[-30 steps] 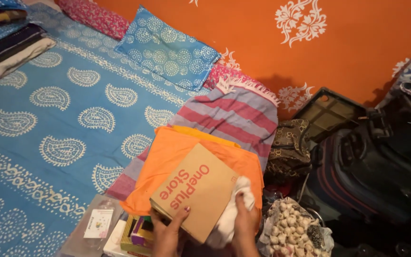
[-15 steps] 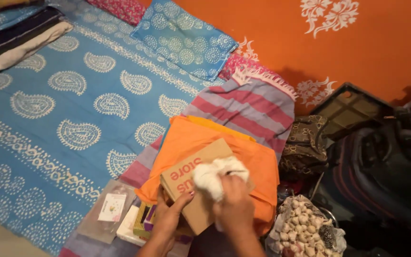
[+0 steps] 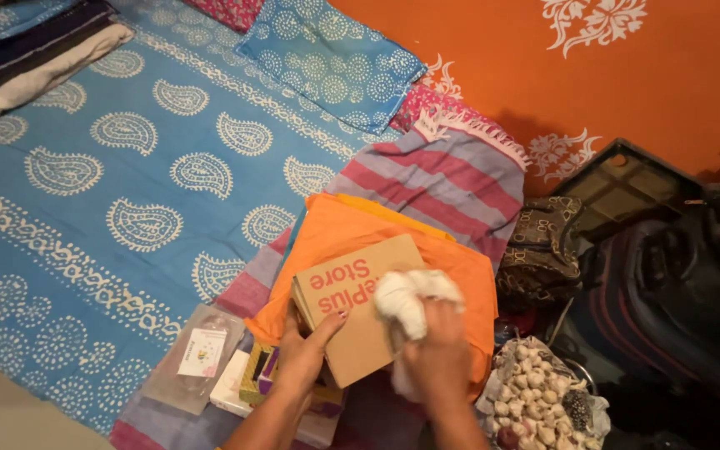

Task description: Opening a package of traditional bangles, wrapping items in cloth, and placing them on a storage shelf.

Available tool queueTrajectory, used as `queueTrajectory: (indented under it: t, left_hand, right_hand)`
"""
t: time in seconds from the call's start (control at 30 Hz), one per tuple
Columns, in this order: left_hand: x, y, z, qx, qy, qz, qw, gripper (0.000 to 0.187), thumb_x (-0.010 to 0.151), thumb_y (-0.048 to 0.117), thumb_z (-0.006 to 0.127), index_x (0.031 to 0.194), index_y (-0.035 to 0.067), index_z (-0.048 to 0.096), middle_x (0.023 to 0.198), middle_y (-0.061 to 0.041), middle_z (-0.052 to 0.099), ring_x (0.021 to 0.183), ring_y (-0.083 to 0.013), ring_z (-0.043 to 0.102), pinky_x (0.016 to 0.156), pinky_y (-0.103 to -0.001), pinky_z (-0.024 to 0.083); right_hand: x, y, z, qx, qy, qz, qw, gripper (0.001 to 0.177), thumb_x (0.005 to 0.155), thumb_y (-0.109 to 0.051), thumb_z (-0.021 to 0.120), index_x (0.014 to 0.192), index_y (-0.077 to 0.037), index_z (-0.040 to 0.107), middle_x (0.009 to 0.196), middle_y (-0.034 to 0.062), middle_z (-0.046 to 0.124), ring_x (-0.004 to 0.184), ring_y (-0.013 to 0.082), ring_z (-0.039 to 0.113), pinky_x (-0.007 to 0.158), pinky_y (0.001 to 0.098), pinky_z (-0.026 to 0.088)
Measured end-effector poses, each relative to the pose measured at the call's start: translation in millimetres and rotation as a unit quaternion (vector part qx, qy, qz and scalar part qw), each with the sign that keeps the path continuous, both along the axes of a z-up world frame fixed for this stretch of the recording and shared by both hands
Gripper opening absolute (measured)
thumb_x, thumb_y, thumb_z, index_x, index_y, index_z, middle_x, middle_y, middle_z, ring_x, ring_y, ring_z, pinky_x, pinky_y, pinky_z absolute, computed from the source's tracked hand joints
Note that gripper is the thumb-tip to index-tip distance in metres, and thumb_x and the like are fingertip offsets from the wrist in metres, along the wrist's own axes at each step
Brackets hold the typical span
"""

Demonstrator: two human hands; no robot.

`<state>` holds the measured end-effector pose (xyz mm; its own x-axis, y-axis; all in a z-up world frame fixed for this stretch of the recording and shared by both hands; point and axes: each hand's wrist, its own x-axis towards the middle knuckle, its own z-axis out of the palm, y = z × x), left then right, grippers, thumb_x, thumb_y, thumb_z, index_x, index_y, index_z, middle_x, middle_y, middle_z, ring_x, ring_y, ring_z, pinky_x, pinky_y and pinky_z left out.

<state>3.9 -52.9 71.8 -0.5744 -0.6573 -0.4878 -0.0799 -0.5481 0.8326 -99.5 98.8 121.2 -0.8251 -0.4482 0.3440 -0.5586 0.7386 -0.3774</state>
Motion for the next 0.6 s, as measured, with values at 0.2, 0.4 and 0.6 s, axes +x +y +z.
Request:
queueTrajectory:
  t: [0.2,0.4,0.6]
  left_hand:
    - [-5.7,-4.4,-1.8,0.029,-0.027,-0.003,0.999,0.088,0.073,0.03,0.08,0.148,0.004,0.041,0.124,-0.017,0.07,0.106,-0.0267,0.072,0.087,-0.039,0.058]
    - [1.1,-5.8,12.1,0.045,-0.033,-0.035,0.998,0.097,0.074,0.032,0.08,0.155,0.016,0.028,0.132,-0.011,0.066,0.111,-0.022,0.07,0.089,-0.038,0.056]
    - [-0.7,6.1,11.8,0.04,0.038,-0.018,0.998,0.094,0.071,0.024,0.081,0.15,0.015,0.031,0.125,-0.012,0.068,0.107,-0.0223,0.071,0.086,-0.038,0.059]
  right_hand:
    - [-31.1,21.3,-4.8,-0.004,-0.033,-0.067,0.997,0.053,0.083,-0.034,0.079,0.123,-0.004,0.062,0.107,0.0149,0.064,0.099,0.0346,0.065,0.08,0.0449,0.052]
    - [10.5,31.8,-72.6,-0.291,-0.014,-0.107,0.951,0.041,0.088,-0.02,0.074,0.122,0.0,0.063,0.115,0.0155,0.067,0.107,0.0299,0.065,0.093,0.0407,0.051]
    - [2.8,24.6,-95.7,-0.614,-0.149,-0.258,0.731,0.043,0.098,-0.016,0.062,0.137,-0.003,0.048,0.129,0.0097,0.064,0.11,0.022,0.065,0.091,0.0395,0.054]
